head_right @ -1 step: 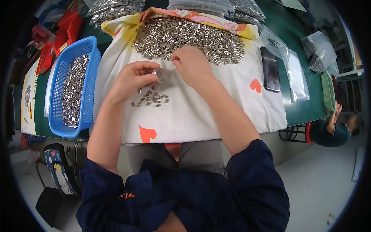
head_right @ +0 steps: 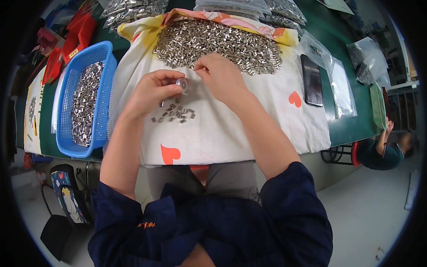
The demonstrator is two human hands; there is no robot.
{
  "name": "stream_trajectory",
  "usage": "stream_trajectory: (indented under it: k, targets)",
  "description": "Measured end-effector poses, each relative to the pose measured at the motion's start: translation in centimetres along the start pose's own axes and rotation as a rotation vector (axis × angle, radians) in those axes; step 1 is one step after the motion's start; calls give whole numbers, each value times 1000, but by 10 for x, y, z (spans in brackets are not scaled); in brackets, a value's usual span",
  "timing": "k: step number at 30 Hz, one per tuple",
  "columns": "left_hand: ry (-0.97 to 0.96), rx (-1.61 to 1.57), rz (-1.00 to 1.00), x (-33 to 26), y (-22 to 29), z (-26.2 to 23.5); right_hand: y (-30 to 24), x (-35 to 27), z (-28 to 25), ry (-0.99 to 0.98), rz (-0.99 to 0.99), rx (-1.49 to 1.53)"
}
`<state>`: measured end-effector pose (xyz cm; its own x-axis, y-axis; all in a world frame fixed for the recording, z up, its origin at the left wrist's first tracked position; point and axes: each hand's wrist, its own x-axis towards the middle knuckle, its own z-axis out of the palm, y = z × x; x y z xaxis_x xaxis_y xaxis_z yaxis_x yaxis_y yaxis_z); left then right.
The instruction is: The recorder is manually inspecting and sorting small metal zipper pullers or hardware components at a manufacturing workbench.
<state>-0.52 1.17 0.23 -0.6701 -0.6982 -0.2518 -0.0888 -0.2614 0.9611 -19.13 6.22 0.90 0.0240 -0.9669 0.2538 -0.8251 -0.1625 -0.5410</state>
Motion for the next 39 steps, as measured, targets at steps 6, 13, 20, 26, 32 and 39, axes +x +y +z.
stream_trajectory:
  k: [6,13,20,26,32,39]
  targets:
    - [11,-74,-4,1,0,-1,-11,-3,-1,-158,219,583]
    - [57,-51,59,3,-3,-1,-18,-6,-5,-120,107,470]
    - [50,-23,73,4,-4,1,-23,-12,2,36,-65,251]
    - [47,-65,101,2,-4,0,-23,-8,-7,-48,91,433]
    - [33,-29,35,-1,1,2,-7,-2,-8,-191,35,442]
    - [-29,84,54,0,-1,6,8,7,26,155,-69,-102]
